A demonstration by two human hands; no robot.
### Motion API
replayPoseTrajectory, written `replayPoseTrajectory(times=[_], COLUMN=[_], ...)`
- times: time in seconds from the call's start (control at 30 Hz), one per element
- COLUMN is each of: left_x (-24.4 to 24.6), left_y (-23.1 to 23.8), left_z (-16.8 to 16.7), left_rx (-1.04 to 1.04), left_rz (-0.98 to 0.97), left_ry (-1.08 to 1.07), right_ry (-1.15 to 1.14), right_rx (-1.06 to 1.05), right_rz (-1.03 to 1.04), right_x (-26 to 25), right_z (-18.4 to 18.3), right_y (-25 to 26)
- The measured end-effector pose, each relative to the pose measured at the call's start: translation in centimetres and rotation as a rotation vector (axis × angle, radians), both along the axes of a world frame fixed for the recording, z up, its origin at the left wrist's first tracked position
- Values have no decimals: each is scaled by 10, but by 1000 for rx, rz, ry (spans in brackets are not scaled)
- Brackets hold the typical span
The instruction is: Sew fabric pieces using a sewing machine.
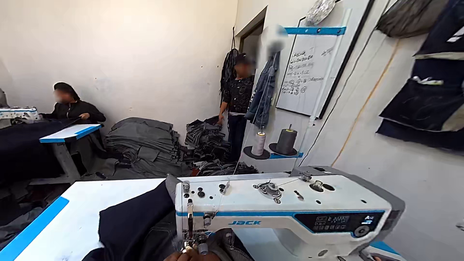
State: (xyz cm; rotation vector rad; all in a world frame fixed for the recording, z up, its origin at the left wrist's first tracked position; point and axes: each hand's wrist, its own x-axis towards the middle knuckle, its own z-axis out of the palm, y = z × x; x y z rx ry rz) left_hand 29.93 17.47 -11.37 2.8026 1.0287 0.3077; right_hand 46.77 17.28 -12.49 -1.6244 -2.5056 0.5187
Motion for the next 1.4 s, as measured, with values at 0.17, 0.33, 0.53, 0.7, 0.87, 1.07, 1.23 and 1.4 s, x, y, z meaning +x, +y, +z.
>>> replayPoseTrajectory(times=[0.17,0.33,0.53,0.7,0.87,1.07,1.23,1.4], left_x=[-30,-16,27,32,31,30,26,24], left_y=[10,13,9,15,31,49,67,82], left_z=[-27,-15,-1,-1,0,3,5,7], left_rx=[98,-357,-656,-658,-646,-633,-616,-598], left_rz=[-202,77,559,573,566,560,515,469], left_ry=[-44,124,437,518,547,545,544,540], right_ry=[-20,-132,-97,-61,-158,-211,-264,-259], right_rx=[-55,-145,-65,-68,-188,-235,-289,-287], right_rz=[152,191,188,160,128,71,-12,-27], right_x=[4,13,21,25,18,13,7,8], right_z=[-8,-7,-10,-12,-3,5,10,14], right_y=[1,-18,-37,-34,-15,1,14,23])
